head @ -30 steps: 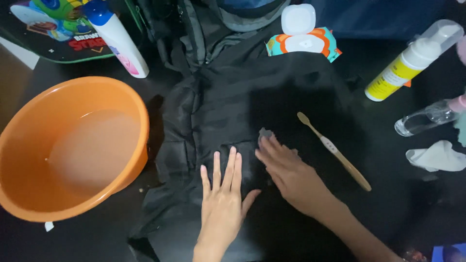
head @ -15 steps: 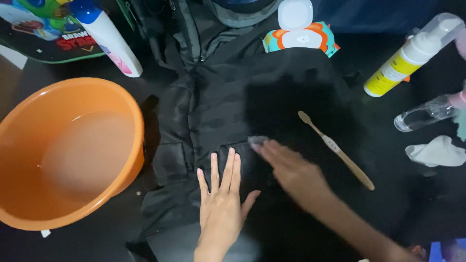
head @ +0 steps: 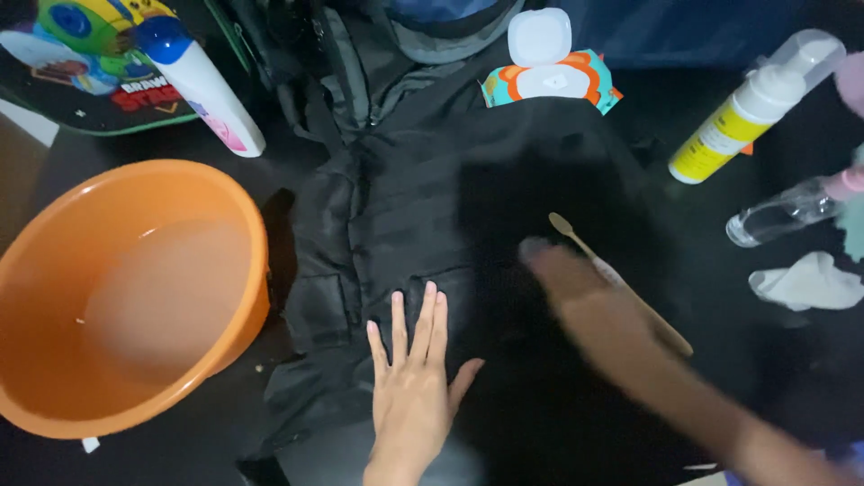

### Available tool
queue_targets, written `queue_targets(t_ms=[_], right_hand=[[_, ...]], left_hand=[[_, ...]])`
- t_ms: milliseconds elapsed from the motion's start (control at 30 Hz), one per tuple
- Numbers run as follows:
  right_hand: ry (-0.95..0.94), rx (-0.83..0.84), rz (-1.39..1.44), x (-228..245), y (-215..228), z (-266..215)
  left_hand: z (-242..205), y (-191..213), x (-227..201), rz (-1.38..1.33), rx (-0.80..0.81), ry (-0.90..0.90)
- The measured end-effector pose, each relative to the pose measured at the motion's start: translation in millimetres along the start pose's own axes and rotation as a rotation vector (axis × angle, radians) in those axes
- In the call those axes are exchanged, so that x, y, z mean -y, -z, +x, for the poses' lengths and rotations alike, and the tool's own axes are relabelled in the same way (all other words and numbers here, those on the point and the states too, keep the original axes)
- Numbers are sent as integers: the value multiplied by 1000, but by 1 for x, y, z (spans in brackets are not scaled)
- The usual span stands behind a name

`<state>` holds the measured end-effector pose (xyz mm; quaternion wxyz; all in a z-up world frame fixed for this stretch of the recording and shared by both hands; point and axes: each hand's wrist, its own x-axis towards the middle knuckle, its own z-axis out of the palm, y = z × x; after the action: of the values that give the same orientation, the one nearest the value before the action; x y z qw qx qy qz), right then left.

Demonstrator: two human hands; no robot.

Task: The person cleans a black backpack by applying liquid from a tube, scrubbing the area with a toothbrush, wiping it with a cloth, and then rinsing the cloth in a basin of water to continue wiping the surface.

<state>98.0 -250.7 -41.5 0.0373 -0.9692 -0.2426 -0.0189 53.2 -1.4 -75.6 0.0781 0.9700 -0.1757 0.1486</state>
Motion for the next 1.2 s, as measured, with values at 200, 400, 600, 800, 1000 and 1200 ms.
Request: queue_targets(t_ms=[200,400,600,800,1000,1200], right_hand=[[-169,-98,237,-4,23,11],[84,-207,14,-1,6,9],[-198,-6,561,-22,34,-24],[225,-124,25,19,-7,-62],[40,-59,-185,3,-4,-77],[143,-34,-140,13,-26,-87]], left_hand=[[4,-3,-3,46,-2,-3],[1,-1,-2,-15,28,14],[2,4,-5,-44,23,8],[0,7,-9,-103,52,12],[-1,7,-13,-123,9,13],[1,3,-10,-126,22,26]])
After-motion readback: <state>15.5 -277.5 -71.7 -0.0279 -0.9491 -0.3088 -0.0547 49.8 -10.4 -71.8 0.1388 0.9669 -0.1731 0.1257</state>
